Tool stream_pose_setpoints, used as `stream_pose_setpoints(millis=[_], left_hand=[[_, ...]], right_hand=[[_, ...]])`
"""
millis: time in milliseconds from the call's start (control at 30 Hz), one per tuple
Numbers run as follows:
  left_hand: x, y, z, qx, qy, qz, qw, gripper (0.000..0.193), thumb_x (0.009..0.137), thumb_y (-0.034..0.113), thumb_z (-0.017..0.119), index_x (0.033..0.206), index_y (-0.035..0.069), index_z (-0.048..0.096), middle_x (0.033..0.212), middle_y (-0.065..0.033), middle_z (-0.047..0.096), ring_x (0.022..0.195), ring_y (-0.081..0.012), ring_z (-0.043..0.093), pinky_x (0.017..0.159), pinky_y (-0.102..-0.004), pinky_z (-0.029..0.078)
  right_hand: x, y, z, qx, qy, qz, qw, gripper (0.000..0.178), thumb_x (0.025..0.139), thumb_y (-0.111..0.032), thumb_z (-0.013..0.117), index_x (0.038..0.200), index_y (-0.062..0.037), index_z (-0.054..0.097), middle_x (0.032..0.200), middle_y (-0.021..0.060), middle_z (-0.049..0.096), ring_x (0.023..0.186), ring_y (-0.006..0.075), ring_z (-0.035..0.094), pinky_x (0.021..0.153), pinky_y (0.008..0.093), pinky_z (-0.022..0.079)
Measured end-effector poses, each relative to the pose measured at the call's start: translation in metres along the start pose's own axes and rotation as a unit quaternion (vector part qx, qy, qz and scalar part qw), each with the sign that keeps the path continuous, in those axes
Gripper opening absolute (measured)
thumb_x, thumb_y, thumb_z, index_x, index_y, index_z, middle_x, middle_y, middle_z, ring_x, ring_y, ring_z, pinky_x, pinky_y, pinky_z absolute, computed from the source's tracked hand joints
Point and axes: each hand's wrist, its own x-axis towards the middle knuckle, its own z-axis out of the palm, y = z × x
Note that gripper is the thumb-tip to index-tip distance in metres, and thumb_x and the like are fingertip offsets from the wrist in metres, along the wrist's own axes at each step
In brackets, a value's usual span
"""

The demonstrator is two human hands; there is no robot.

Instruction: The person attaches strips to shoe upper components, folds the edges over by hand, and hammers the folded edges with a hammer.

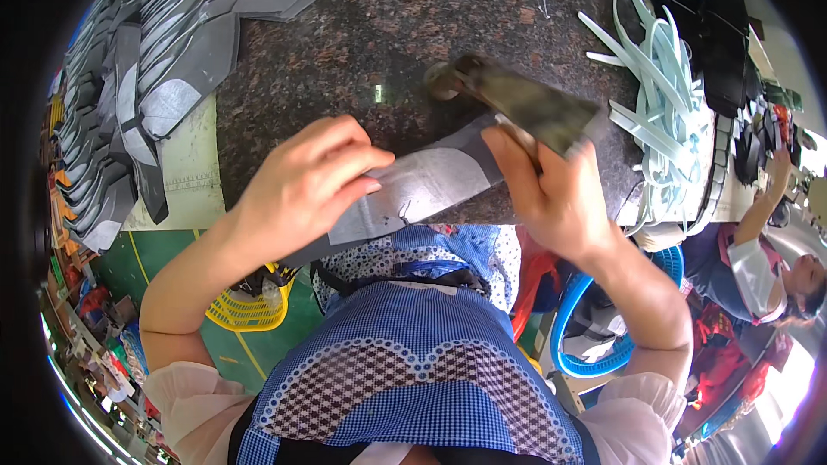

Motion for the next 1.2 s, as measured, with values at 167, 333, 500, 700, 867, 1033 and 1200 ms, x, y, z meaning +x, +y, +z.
stream_pose_setpoints(millis=[167, 333, 500, 700, 867, 1033, 1200], left_hand=[[-0.021, 0.004, 0.014, 0.106, 0.064, 0.052, 0.991, 0.020, 0.075, 0.004, 0.079, 0.091, 0.001, 0.066, 0.084, -0.0064, 0.056, 0.072, -0.0205, 0.059, 0.055, -0.0318, 0.051], [-0.028, -0.001, 0.008, 0.063, 0.065, -0.014, 0.996, 0.022, 0.074, 0.009, 0.082, 0.087, 0.002, 0.065, 0.083, -0.0053, 0.057, 0.061, -0.0195, 0.059, 0.054, -0.0332, 0.051], [-0.038, -0.012, 0.006, 0.021, 0.099, 0.046, 0.994, 0.021, 0.077, 0.005, 0.079, 0.096, 0.001, 0.071, 0.083, -0.0047, 0.059, 0.064, -0.0199, 0.059, 0.054, -0.0321, 0.051], [-0.036, -0.008, 0.014, 0.085, 0.117, 0.111, 0.983, 0.018, 0.071, 0.005, 0.078, 0.086, 0.002, 0.069, 0.080, -0.0040, 0.057, 0.065, -0.0167, 0.058, 0.052, -0.0291, 0.048], [-0.007, -0.007, 0.025, 0.107, 0.147, 0.028, 0.983, 0.014, 0.075, 0.006, 0.077, 0.084, 0.005, 0.067, 0.081, -0.0035, 0.060, 0.065, -0.0185, 0.061, 0.053, -0.0304, 0.049], [-0.021, -0.014, 0.012, -0.022, 0.112, 0.026, 0.993, 0.032, 0.075, 0.007, 0.082, 0.105, 0.003, 0.074, 0.086, -0.0077, 0.061, 0.073, -0.0238, 0.063, 0.061, -0.0348, 0.052], [-0.030, -0.012, 0.023, 0.037, 0.157, 0.056, 0.985, 0.024, 0.072, 0.006, 0.082, 0.093, 0.002, 0.071, 0.082, -0.0057, 0.059, 0.072, -0.0229, 0.060, 0.059, -0.0338, 0.050]], right_hand=[[-0.007, -0.013, 0.007, 0.009, -0.094, -0.049, 0.994, 0.012, 0.094, -0.002, 0.062, 0.104, 0.0016, 0.067, 0.067, 0.0142, 0.063, 0.051, 0.0293, 0.062, 0.047, 0.0378, 0.047], [-0.015, -0.008, 0.018, -0.143, -0.078, -0.230, 0.959, 0.012, 0.096, -0.006, 0.060, 0.106, -0.0004, 0.059, 0.068, 0.0130, 0.063, 0.051, 0.0307, 0.061, 0.047, 0.0392, 0.047], [0.008, -0.012, 0.022, 0.007, -0.069, 0.049, 0.996, 0.012, 0.096, -0.006, 0.065, 0.103, 0.0030, 0.068, 0.066, 0.0152, 0.063, 0.050, 0.0176, 0.058, 0.047, 0.0345, 0.045], [0.003, -0.036, 0.010, -0.045, -0.132, -0.142, 0.980, 0.015, 0.090, 0.000, 0.066, 0.101, 0.0001, 0.056, 0.064, 0.0120, 0.060, 0.056, 0.0258, 0.063, 0.051, 0.0368, 0.048], [-0.006, -0.012, 0.014, -0.057, -0.013, -0.019, 0.998, 0.007, 0.096, -0.004, 0.061, 0.097, 0.0004, 0.056, 0.063, 0.0073, 0.054, 0.054, 0.0182, 0.054, 0.049, 0.0343, 0.042], [0.008, -0.031, 0.006, 0.035, -0.061, 0.094, 0.993, 0.014, 0.102, -0.012, 0.057, 0.093, -0.0007, 0.056, 0.065, 0.0003, 0.050, 0.058, 0.0084, 0.046, 0.050, 0.0290, 0.037], [0.001, -0.046, 0.012, -0.043, -0.072, -0.074, 0.994, 0.009, 0.095, -0.003, 0.060, 0.102, 0.0014, 0.059, 0.060, 0.0147, 0.054, 0.048, 0.0217, 0.053, 0.048, 0.0359, 0.042]])
